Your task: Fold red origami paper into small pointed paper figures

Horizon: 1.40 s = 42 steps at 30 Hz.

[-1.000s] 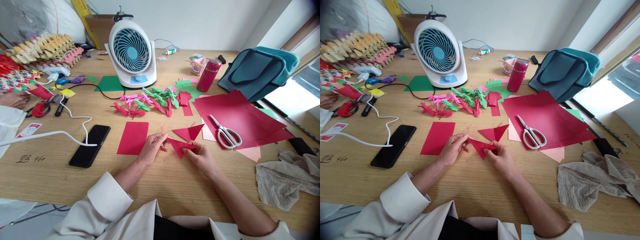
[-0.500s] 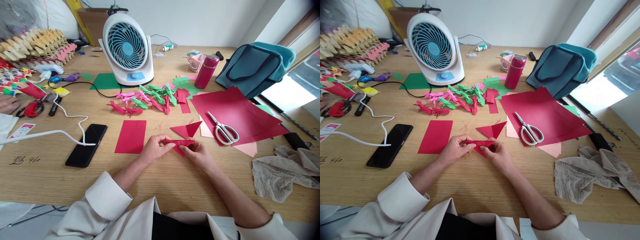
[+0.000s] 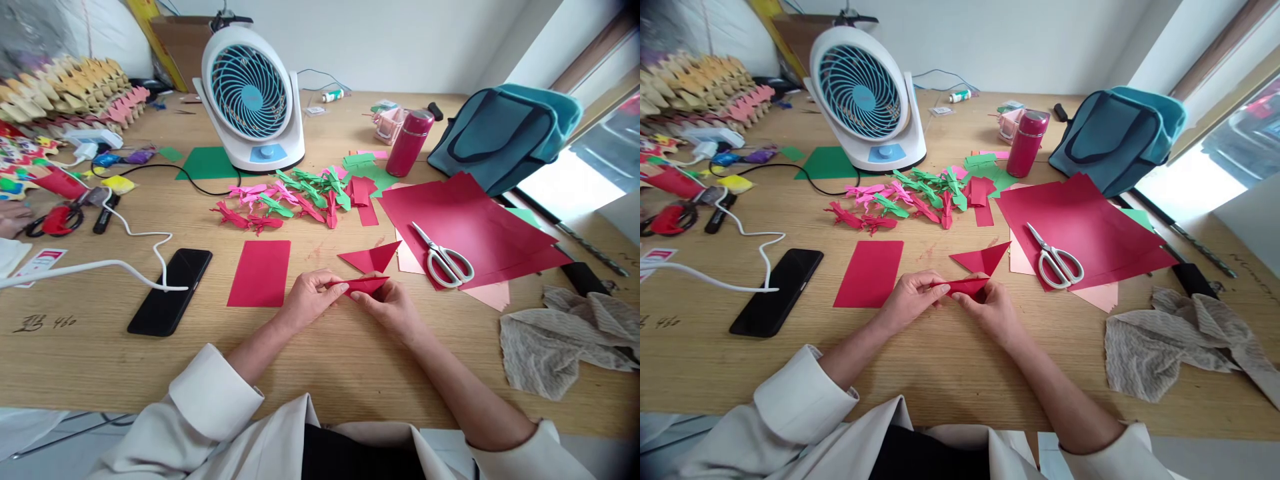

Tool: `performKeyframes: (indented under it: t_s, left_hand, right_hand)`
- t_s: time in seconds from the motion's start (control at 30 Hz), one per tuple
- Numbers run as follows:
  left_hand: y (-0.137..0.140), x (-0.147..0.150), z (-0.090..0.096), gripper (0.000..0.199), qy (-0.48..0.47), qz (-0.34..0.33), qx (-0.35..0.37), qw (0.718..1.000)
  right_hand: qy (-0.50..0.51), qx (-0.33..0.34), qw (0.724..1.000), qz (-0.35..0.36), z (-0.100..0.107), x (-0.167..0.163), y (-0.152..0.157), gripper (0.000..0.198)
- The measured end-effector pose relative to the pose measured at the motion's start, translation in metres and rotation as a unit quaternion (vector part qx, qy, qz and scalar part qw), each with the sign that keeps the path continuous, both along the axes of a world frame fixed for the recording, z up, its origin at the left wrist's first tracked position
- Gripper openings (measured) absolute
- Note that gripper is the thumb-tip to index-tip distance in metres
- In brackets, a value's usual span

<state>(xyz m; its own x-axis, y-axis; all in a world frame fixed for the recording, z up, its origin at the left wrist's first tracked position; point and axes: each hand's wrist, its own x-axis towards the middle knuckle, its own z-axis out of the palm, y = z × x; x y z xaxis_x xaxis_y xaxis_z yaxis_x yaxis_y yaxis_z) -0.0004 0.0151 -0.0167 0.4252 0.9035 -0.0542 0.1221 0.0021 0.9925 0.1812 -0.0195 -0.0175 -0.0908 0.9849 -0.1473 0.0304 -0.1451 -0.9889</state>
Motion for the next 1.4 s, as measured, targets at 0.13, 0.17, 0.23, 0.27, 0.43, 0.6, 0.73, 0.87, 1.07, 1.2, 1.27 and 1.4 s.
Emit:
performKeyframes:
  t_s: [0.13, 0.17, 0.23, 0.27, 0.43, 0.6, 0.73, 0.87, 1.07, 1.2, 1.27, 1.4]
  left_hand:
    - [-0.003, 0.001, -0.002, 0.024, -0.026, -0.02, -0.01, 0.999]
    - [-0.003, 0.001, -0.002, 0.024, -0.029, -0.019, -0.006, 0.999]
    - [-0.004, 0.0, -0.005, 0.024, -0.03, -0.016, 0.002, 0.999]
    - [-0.003, 0.0, -0.006, 0.025, -0.029, -0.015, 0.006, 0.999]
    - [-0.001, -0.001, -0.009, 0.025, -0.017, -0.008, 0.016, 1.0]
    - [-0.001, -0.001, -0.007, 0.024, 0.019, 0.001, 0.036, 0.999]
    - [-0.003, 0.002, -0.003, 0.019, 0.053, 0.018, 0.064, 0.996]
    - [-0.005, 0.005, 0.002, 0.02, 0.074, 0.026, 0.075, 0.994]
    - [-0.005, 0.004, 0.006, 0.021, 0.103, 0.018, 0.101, 0.989]
    - [-0.005, 0.003, 0.005, 0.02, 0.105, 0.003, 0.089, 0.99]
    - [-0.004, 0.002, 0.003, 0.019, 0.096, 0.005, 0.077, 0.992]
    - [0.0, 0.0, -0.001, 0.019, 0.073, 0.037, 0.049, 0.995]
  right_hand:
    - [-0.016, 0.013, 1.0, -0.009, -0.003, 0.002, 0.001, 0.027]
    - [-0.014, 0.01, 1.0, -0.008, -0.004, 0.002, 0.002, 0.027]
    - [0.002, 0.001, 1.0, -0.006, -0.006, 0.004, 0.002, 0.027]
    - [0.015, -0.001, 1.0, -0.009, -0.007, 0.004, 0.003, 0.026]
    - [0.088, -0.018, 0.996, -0.02, -0.005, 0.005, 0.002, 0.025]
    - [0.091, -0.012, 0.996, -0.009, 0.003, 0.006, 0.0, 0.026]
    - [0.058, 0.013, 0.998, 0.018, 0.0, 0.005, 0.0, 0.026]
    - [0.042, 0.021, 0.999, 0.021, -0.006, 0.005, 0.001, 0.026]
    - [0.089, -0.013, 0.995, -0.05, 0.0, 0.004, 0.002, 0.032]
    - [0.1, -0.028, 0.991, -0.081, 0.004, 0.003, 0.002, 0.035]
    - [0.104, -0.03, 0.99, -0.094, 0.004, 0.004, 0.002, 0.035]
    - [0.079, -0.015, 0.993, -0.085, 0.001, 0.008, 0.003, 0.034]
